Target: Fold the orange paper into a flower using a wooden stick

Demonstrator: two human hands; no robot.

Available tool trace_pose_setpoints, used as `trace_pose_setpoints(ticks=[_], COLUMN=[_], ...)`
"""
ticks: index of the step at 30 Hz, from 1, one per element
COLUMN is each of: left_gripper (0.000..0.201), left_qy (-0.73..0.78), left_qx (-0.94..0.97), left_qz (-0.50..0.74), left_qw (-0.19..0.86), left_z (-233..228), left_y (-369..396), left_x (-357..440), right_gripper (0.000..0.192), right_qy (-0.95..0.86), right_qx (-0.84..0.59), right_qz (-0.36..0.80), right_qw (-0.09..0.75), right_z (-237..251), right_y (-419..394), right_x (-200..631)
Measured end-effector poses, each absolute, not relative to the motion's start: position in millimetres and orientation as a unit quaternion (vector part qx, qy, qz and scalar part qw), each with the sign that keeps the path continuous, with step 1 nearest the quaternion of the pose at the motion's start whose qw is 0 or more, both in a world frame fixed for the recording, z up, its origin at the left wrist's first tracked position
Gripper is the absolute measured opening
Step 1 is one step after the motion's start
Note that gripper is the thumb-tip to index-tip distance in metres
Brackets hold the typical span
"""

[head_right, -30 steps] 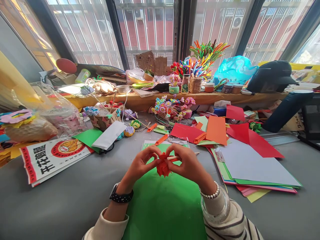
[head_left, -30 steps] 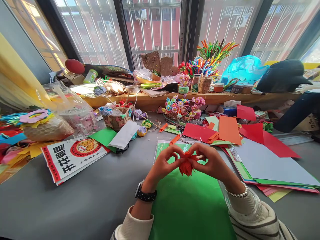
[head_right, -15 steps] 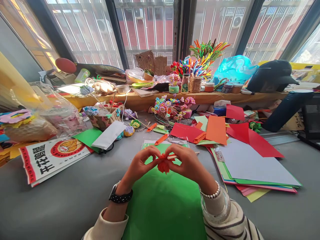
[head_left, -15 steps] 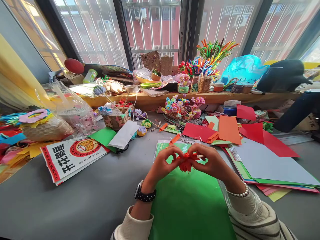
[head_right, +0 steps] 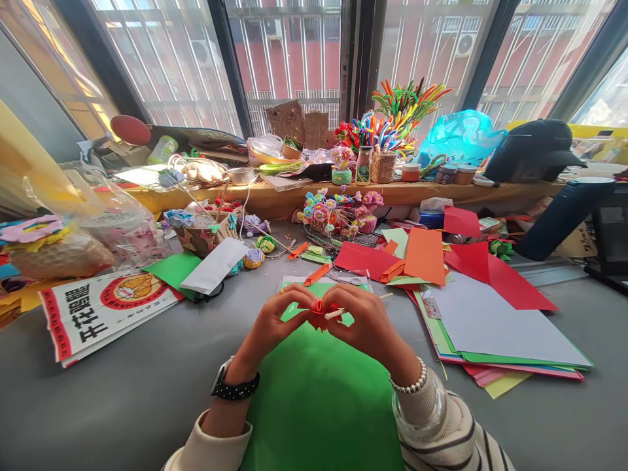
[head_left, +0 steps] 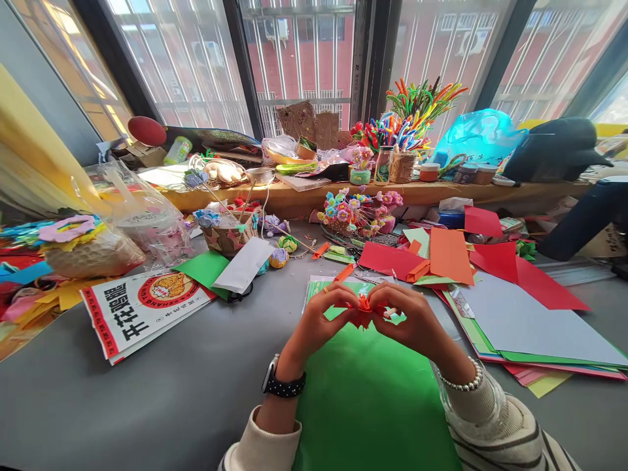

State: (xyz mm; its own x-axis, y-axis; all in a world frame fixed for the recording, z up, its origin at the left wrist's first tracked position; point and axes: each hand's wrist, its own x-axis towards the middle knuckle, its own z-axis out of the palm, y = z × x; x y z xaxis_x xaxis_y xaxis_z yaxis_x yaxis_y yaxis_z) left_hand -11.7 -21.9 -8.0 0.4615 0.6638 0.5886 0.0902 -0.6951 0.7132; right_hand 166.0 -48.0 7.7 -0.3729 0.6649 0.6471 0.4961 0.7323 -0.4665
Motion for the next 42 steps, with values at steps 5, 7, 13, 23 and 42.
trace_pose_setpoints(ticks=[5,7,13,23,42], left_gripper=[0.016,0.021,0.026,0.015,0.023], left_qy=[0.234,0.222,0.21,0.264,0.3], left_qx=[0.833,0.844,0.857,0.837,0.632], left_qz=[0.487,0.486,0.466,0.463,0.327], left_qw=[0.118,0.046,-0.065,0.127,0.635], left_z=[-7,-5,2,5,1], left_y=[-27,-31,-39,-33,3], left_x=[-10,-10,-10,-9,-2], right_gripper=[0.016,0.015,0.016,0.016,0.017], right_qy=[-0.829,-0.826,-0.813,-0.823,-0.748], right_qx=[-0.337,-0.32,-0.294,-0.345,-0.44], right_qz=[0.049,0.024,-0.03,0.08,0.335], right_qw=[0.443,0.463,0.501,0.445,0.366], right_z=[3,2,2,10,15], right_y=[-45,-44,-45,-48,-35], right_x=[166,166,164,169,180])
